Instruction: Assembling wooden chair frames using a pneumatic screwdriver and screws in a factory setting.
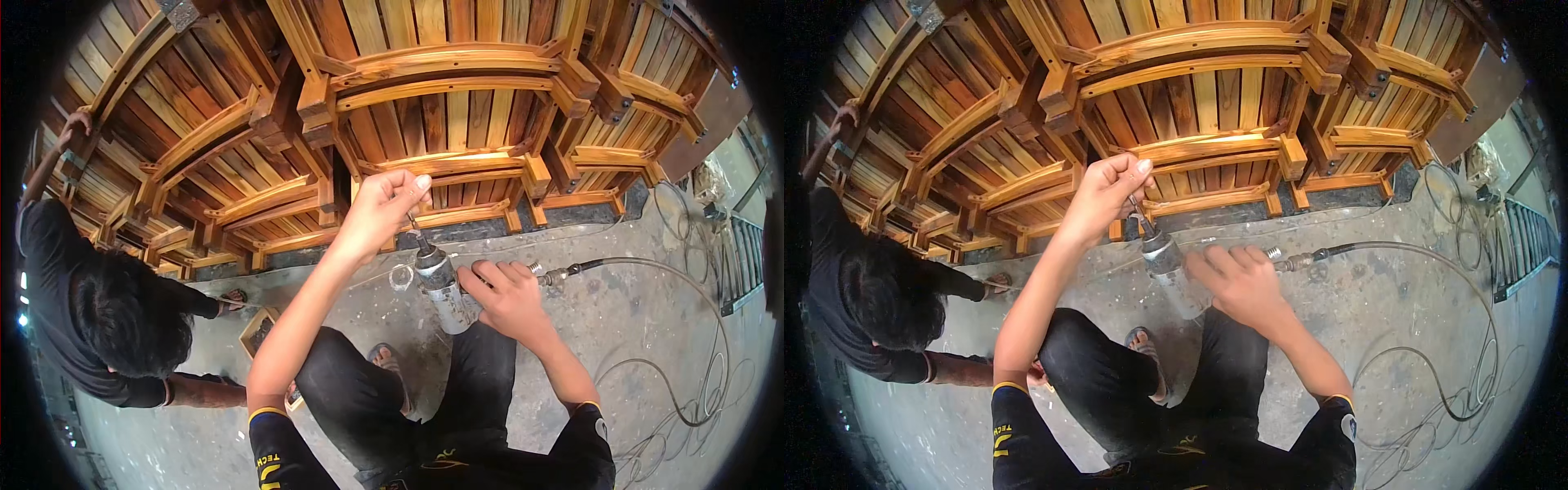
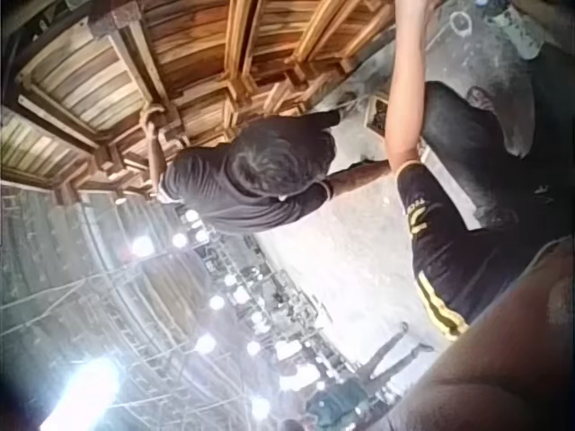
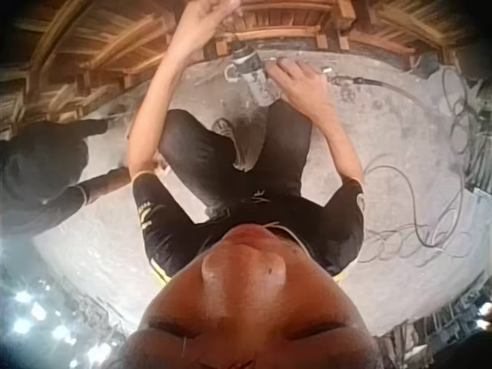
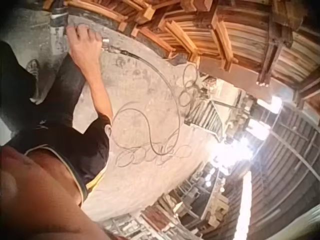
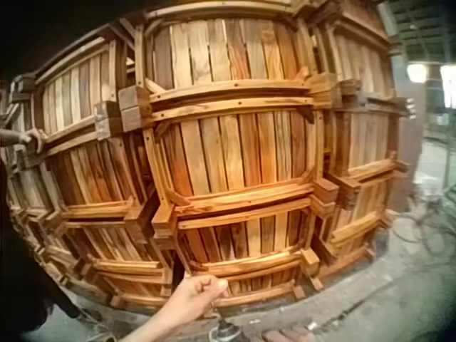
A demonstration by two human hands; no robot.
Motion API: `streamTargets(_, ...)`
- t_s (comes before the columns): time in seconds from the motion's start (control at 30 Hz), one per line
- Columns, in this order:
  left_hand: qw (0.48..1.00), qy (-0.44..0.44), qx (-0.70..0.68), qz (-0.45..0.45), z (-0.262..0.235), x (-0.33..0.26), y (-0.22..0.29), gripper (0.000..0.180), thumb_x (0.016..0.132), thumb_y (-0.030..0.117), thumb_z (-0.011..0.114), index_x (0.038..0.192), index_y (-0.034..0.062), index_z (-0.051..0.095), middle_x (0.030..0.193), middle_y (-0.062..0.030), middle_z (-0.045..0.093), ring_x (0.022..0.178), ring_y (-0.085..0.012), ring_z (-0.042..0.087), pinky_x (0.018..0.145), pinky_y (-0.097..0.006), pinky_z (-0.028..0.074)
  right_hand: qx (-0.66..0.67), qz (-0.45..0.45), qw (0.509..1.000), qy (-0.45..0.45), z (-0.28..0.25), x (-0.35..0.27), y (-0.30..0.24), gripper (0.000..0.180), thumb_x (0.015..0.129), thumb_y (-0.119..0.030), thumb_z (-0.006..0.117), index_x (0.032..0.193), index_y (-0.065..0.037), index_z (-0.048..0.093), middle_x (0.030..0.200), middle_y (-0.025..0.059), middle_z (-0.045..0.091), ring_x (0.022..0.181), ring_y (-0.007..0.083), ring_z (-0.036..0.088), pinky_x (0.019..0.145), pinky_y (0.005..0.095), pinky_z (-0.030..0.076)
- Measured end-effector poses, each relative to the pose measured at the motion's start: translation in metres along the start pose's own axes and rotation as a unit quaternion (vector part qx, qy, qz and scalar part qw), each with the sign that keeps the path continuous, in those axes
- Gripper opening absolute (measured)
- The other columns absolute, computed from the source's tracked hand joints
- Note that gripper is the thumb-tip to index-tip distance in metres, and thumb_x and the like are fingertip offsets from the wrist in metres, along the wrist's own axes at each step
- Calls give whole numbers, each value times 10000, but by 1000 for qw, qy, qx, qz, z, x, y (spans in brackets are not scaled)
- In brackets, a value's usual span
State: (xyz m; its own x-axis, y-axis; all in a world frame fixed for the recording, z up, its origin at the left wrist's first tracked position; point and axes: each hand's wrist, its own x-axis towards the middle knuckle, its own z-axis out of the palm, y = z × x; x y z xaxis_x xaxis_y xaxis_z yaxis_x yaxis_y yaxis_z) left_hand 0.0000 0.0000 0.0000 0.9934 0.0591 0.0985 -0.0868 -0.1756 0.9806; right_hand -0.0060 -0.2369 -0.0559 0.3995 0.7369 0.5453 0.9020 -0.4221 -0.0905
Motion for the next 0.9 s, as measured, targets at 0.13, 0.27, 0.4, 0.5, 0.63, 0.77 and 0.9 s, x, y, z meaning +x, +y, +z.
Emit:
streamTargets(0.13, 999, -25, -30, -29, -9, -16, 16, 290, 946, 298, 554, 783, 60, 574, 585, 79, 409, 476, -11, 291, 440, -196, 214, 11, -8, 1000, -3, -11, 4, -4, 427, 591, -100, 637, 1015, -147, 605, 811, 11, 513, 642, 186, 561, 576, 313, 411)
streamTargets(0.27, 1000, 0, 2, 19, -9, -30, 22, 282, 945, 282, 559, 801, 41, 586, 606, 71, 438, 510, -9, 325, 463, -191, 245, 41, -2, 999, 2, -20, 8, -13, 490, 549, -91, 660, 1033, -145, 606, 836, 15, 529, 654, 191, 571, 579, 316, 417)
streamTargets(0.4, 994, 82, 41, 65, 0, -39, 24, 270, 946, 265, 559, 844, 21, 611, 644, 62, 477, 556, -7, 356, 498, -188, 286, 43, -12, 999, 26, -15, 11, -14, 527, 519, -88, 669, 1040, -143, 610, 854, 16, 540, 659, 193, 575, 580, 319, 419)
streamTargets(0.5, 980, 143, 72, 120, 10, -45, 27, 256, 957, 248, 539, 901, 16, 633, 640, 73, 463, 546, -1, 338, 488, -181, 266, 40, -7, 998, 47, -9, 15, -14, 527, 509, -91, 663, 1031, -140, 614, 875, 14, 552, 650, 191, 569, 579, 322, 418)
streamTargets(0.63, 988, 136, -15, 72, 19, -59, 39, 279, 986, 242, 473, 1009, 3, 617, 598, 86, 413, 505, 1, 293, 464, -174, 227, 20, -18, 996, 83, -1, 16, -11, 523, 500, -111, 667, 1021, -131, 619, 889, 13, 559, 639, 187, 555, 579, 318, 413)
streamTargets(0.77, 952, 120, -271, -77, 4, -71, 24, 318, 1001, 293, 406, 1097, 23, 544, 590, 65, 331, 483, -40, 289, 428, -186, 231, 4, -33, 994, 100, 0, 19, -7, 530, 494, -125, 672, 1021, -125, 618, 892, 11, 558, 642, 185, 545, 574, 314, 404)
streamTargets(0.9, 787, 183, -556, -195, -31, -83, -29, 243, 924, 130, 397, 1068, -35, 502, 771, -54, 488, 631, -121, 444, 496, -223, 353, 2, -42, 995, 95, 5, 19, -10, 534, 489, -126, 676, 1020, -125, 616, 892, 9, 558, 646, 182, 539, 572, 315, 400)
